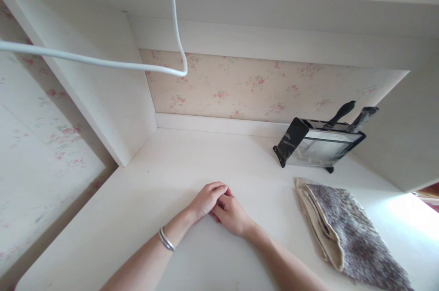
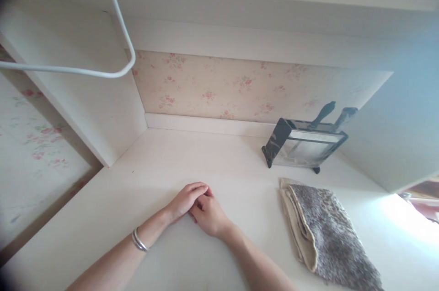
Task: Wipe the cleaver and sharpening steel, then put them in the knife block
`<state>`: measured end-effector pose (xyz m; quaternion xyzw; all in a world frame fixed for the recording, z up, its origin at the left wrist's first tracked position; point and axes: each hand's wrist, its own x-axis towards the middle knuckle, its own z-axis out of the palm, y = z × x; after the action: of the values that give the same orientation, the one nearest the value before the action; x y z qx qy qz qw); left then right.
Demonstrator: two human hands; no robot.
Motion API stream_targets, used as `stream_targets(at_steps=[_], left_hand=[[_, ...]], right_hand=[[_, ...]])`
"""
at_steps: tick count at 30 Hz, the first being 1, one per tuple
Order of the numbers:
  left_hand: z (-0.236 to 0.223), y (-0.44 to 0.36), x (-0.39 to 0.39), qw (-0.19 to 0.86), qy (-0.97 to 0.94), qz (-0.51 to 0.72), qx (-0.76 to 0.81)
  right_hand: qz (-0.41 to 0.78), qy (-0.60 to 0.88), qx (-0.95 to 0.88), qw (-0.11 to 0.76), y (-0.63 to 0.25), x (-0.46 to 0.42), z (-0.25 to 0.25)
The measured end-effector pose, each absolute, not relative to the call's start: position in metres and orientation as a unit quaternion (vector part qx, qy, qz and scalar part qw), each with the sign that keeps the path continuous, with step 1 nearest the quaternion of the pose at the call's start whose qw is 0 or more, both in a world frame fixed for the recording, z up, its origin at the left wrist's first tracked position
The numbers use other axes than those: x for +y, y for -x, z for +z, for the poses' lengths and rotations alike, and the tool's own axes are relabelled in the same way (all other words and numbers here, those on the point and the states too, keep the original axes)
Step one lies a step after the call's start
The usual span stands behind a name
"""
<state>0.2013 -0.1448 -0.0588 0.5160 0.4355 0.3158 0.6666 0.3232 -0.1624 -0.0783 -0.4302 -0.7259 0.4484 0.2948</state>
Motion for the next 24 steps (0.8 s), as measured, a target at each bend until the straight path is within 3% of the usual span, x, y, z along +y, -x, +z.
stream_targets(at_steps=[24], left_hand=[[-0.0621, -0.2009, -0.1421, 0.659, -0.527, 0.319, 0.431]], right_hand=[[0.428, 0.427, -0.739, 0.299, -0.3231, -0.1619, -0.0781]])
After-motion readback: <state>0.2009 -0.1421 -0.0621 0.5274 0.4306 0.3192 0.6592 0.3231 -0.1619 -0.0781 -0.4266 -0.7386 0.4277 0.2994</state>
